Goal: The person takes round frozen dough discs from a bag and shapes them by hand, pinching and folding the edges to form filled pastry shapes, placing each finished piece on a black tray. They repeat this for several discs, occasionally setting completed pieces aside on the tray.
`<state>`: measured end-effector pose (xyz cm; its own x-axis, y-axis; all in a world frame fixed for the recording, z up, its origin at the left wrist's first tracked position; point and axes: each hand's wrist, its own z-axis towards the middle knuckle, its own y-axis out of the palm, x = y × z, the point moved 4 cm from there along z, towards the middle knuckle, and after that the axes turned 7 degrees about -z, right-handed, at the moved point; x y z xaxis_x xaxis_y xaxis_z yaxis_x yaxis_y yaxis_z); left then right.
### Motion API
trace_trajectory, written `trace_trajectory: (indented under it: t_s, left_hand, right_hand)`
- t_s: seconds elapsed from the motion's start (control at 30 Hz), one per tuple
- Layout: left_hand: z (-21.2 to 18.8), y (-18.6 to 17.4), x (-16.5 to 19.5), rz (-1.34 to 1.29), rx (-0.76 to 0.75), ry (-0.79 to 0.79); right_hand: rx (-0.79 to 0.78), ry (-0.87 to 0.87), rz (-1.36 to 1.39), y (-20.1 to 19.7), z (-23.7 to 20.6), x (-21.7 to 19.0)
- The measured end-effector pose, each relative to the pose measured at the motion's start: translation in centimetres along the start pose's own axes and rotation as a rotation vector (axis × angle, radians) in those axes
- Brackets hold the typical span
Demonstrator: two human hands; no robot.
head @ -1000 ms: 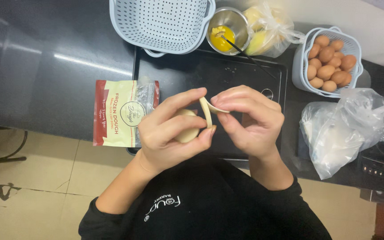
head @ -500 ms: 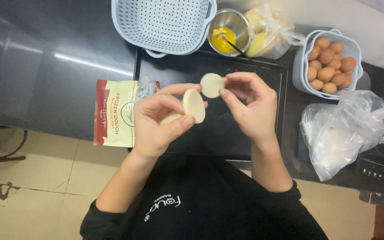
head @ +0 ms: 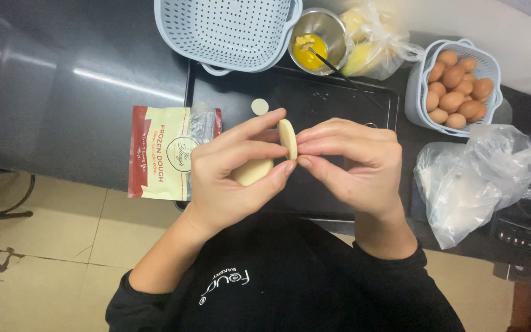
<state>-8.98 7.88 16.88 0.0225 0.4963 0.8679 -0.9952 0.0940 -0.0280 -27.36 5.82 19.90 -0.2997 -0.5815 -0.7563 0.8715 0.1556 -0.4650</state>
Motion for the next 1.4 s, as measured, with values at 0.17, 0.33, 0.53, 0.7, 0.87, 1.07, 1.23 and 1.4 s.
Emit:
trace_trajectory:
  t_s: [0.17,0.33,0.53,0.7,0.87,1.07,1.23,1.4]
  left_hand:
    - [0.0,0.0,0.3,0.021,0.005,0.014]
    - [0.2,0.1,0.4,0.031,0.015,0.001]
    - [0.3,0.2,0.4,0.028,0.026,0.006]
    - [0.5,0.2,0.5,0.035,0.027,0.014]
    - [0.7,0.1,0.3,0.023,0.042,-0.012]
    - [0.6,0.1,0.6,0.024,0.036,0.022]
    - [0.7,0.0,1.0,0.092,0.021,0.062]
    - [1.0,-0.3,1.3,0.155,-0.004,0.087]
  right_hand:
    - [-0.01,0.012,0.018,0.0,0.0,0.2]
    - [-0.011,0.0,-0.027,-0.1,0.0,0.1]
    - [-0.004,0.023,-0.008,-0.1,0.1,0.1]
    - [0.009,0.066,0.03,0.0,0.1,0.2]
    - [-0.01,0.023,-0.034,0.0,0.4,-0.4]
    - [-0.035,0.032,-0.022,-0.1,0.5,-0.6]
    - [-0.023,0.061,-0.004,-0.1,0.5,-0.5]
    - [-0.034,0.055,-0.004,0.0,0.7,-0.3]
